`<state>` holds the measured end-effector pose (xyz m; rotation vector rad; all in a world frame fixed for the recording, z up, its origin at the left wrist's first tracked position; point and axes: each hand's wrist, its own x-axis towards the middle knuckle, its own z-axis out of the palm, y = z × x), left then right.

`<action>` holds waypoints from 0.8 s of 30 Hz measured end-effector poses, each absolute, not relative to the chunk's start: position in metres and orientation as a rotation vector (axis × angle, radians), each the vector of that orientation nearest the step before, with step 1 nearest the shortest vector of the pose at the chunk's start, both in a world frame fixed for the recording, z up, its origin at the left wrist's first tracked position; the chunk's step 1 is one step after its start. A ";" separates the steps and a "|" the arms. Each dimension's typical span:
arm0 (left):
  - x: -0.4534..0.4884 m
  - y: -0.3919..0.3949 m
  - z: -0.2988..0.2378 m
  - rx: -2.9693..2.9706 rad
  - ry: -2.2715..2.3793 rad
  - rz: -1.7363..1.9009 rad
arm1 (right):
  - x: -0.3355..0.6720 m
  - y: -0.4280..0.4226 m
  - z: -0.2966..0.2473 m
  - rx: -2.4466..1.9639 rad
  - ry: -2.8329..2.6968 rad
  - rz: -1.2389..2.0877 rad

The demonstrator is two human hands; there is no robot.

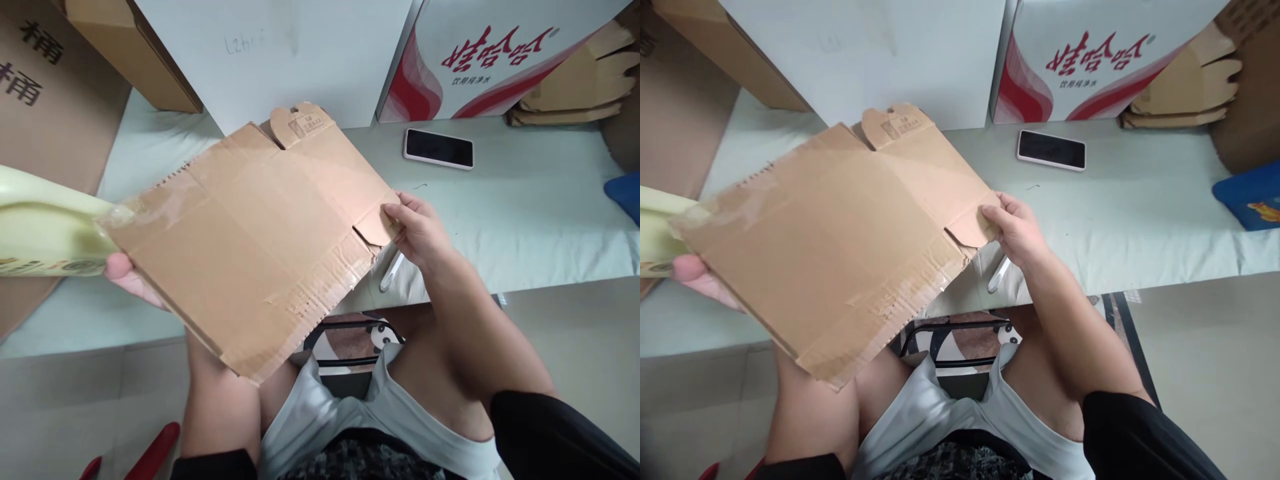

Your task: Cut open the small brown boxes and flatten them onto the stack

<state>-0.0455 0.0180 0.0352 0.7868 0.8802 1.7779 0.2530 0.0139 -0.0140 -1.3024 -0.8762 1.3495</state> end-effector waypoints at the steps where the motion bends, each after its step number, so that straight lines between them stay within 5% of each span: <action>1: -0.045 0.019 0.037 0.833 0.873 1.781 | 0.252 0.014 -0.013 -1.281 -0.830 1.368; 9: -0.046 0.016 0.031 0.737 0.691 1.504 | 0.254 0.022 -0.017 -1.155 -0.612 1.172; 16: -0.062 0.021 0.028 0.801 0.741 1.752 | 0.251 0.008 -0.003 -1.138 -0.931 1.692; 24: -0.081 0.026 0.023 0.746 0.941 1.745 | 0.255 0.006 0.004 -1.177 -0.973 1.690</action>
